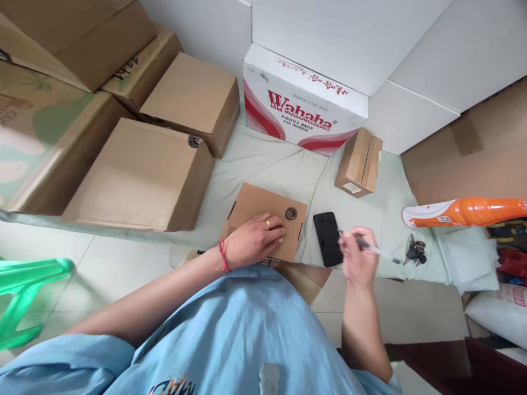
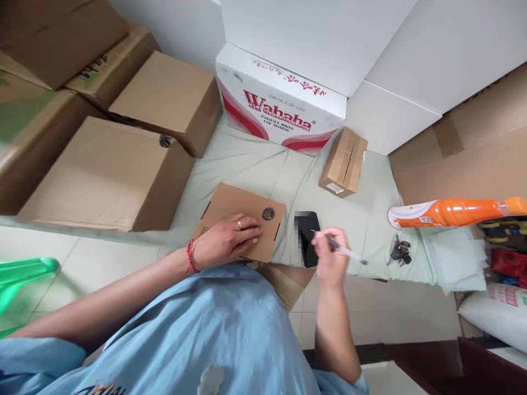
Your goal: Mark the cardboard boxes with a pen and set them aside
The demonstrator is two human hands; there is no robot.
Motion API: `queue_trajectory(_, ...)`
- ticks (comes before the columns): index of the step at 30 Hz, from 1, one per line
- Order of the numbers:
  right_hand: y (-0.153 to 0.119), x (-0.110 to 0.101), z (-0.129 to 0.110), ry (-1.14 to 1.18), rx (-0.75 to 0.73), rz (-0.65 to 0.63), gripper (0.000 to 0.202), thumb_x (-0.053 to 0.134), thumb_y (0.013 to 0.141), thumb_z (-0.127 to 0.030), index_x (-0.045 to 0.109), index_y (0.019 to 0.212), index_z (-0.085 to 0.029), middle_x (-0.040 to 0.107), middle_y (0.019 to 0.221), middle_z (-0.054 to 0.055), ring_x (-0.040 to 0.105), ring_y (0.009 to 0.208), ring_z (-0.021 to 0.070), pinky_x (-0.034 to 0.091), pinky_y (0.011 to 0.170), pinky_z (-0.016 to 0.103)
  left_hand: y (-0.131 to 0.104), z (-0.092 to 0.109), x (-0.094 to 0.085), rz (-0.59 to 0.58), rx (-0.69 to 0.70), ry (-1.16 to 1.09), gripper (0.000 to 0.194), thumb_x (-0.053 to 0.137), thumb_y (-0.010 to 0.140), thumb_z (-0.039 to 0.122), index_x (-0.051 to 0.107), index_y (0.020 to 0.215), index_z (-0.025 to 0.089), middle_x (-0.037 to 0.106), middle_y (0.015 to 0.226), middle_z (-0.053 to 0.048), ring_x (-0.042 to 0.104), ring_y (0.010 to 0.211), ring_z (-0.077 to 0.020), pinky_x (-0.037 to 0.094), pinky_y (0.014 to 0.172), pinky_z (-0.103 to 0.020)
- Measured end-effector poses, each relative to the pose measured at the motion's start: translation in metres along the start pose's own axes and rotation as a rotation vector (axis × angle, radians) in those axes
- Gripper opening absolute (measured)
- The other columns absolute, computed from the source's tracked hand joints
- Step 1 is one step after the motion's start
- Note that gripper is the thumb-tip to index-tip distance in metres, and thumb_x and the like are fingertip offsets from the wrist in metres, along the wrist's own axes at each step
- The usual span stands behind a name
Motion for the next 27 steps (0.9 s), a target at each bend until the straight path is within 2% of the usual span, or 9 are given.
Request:
queue_trajectory(2,-0.012,0.05,-0.01,0.055,-0.04,-0.156,0.031,0.079,0.09,-0.051,0.064,0.097,-0.025,0.067,0.076,-0.003,0.057,0.062,0.0126,0.047,0.06,0.027,-0.001,-0.002,-0.001,0.054,-0.024,-0.009,0.03,0.049,0.111,0.023,0.078,0.119,0.018,0.076,0.121,-0.014,0.068,0.101,-0.0246,0.055,0.092,-0.039)
queue_trajectory(4,-0.018,0.085,-0.021,0.036,-0.094,-0.231,0.027,0.078,0.094,-0.049,0.069,0.1,-0.024,0.071,0.083,-0.001,0.061,0.069,0.0141,0.052,0.067,0.029,-0.003,-0.002,-0.001,0.073,-0.033,0.011,0.03,0.049,0.111,0.022,0.078,0.116,0.018,0.076,0.12,-0.014,0.068,0.099,-0.024,0.056,0.089,-0.038)
queue_trajectory(6,-0.019,0.107,-0.027,0.016,-0.131,-0.263,0.027,0.074,0.097,-0.048,0.071,0.107,-0.023,0.075,0.092,0.002,0.067,0.077,0.0165,0.056,0.075,0.031,-0.003,0.0,-0.001,0.082,-0.041,0.017,0.031,0.047,0.111,0.021,0.078,0.114,0.018,0.077,0.12,-0.014,0.068,0.097,-0.0237,0.056,0.088,-0.038)
queue_trajectory(8,-0.018,0.12,-0.03,0.022,-0.153,-0.273,0.026,0.068,0.1,-0.046,0.07,0.113,-0.023,0.079,0.099,0.005,0.073,0.088,0.0196,0.059,0.082,0.034,-0.003,-0.001,-0.001,0.099,-0.065,0.019,0.031,0.048,0.11,0.02,0.078,0.112,0.018,0.077,0.12,-0.014,0.068,0.097,-0.0241,0.057,0.089,-0.04)
queue_trajectory(10,-0.018,0.125,-0.03,0.018,-0.172,-0.247,0.023,0.063,0.101,-0.041,0.067,0.114,-0.023,0.08,0.097,0.006,0.076,0.091,0.0213,0.06,0.085,0.036,-0.003,-0.002,-0.003,0.123,-0.103,0.054,0.03,0.049,0.11,0.02,0.078,0.112,0.018,0.077,0.121,-0.014,0.068,0.099,-0.0252,0.056,0.09,-0.042)
queue_trajectory(13,-0.022,0.125,-0.028,-0.054,-0.191,-0.163,0.014,0.061,0.099,-0.036,0.063,0.107,-0.024,0.075,0.081,0.002,0.074,0.076,0.0199,0.058,0.075,0.033,-0.003,-0.004,-0.003,0.133,-0.145,0.126,0.029,0.049,0.11,0.02,0.077,0.114,0.016,0.077,0.125,-0.015,0.067,0.103,-0.0275,0.055,0.091,-0.045)
queue_trajectory(15,-0.026,0.124,-0.03,-0.123,-0.212,-0.112,0.01,0.061,0.098,-0.033,0.062,0.103,-0.024,0.073,0.078,0.001,0.07,0.069,0.0188,0.056,0.069,0.032,-0.002,-0.005,-0.001,0.114,-0.157,0.13,0.03,0.048,0.109,0.02,0.077,0.116,0.015,0.076,0.126,-0.016,0.067,0.104,-0.0286,0.055,0.091,-0.046)
queue_trajectory(22,-0.032,0.126,-0.04,-0.24,-0.291,-0.039,0.011,0.059,0.097,-0.032,0.066,0.092,-0.025,0.075,0.083,0.005,0.071,0.075,0.0213,0.058,0.072,0.034,-0.002,-0.008,0.002,0.093,-0.187,0.058,0.029,0.051,0.107,0.019,0.077,0.12,0.016,0.073,0.127,-0.018,0.066,0.106,-0.0305,0.053,0.091,-0.048)
queue_trajectory(27,-0.03,0.124,-0.035,-0.247,-0.271,-0.016,0.012,0.061,0.098,-0.034,0.066,0.093,-0.025,0.077,0.086,0.005,0.073,0.078,0.0213,0.058,0.075,0.035,-0.001,-0.004,0.0,0.097,-0.162,0.08,0.028,0.048,0.106,0.018,0.076,0.112,0.016,0.074,0.125,-0.017,0.065,0.104,-0.0298,0.053,0.089,-0.047)
Point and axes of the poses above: each hand's wrist, its own y-axis towards the middle knuckle, its own x-axis out of the palm, z = x × y, the point moved 8 cm from there along y, towards the middle knuckle
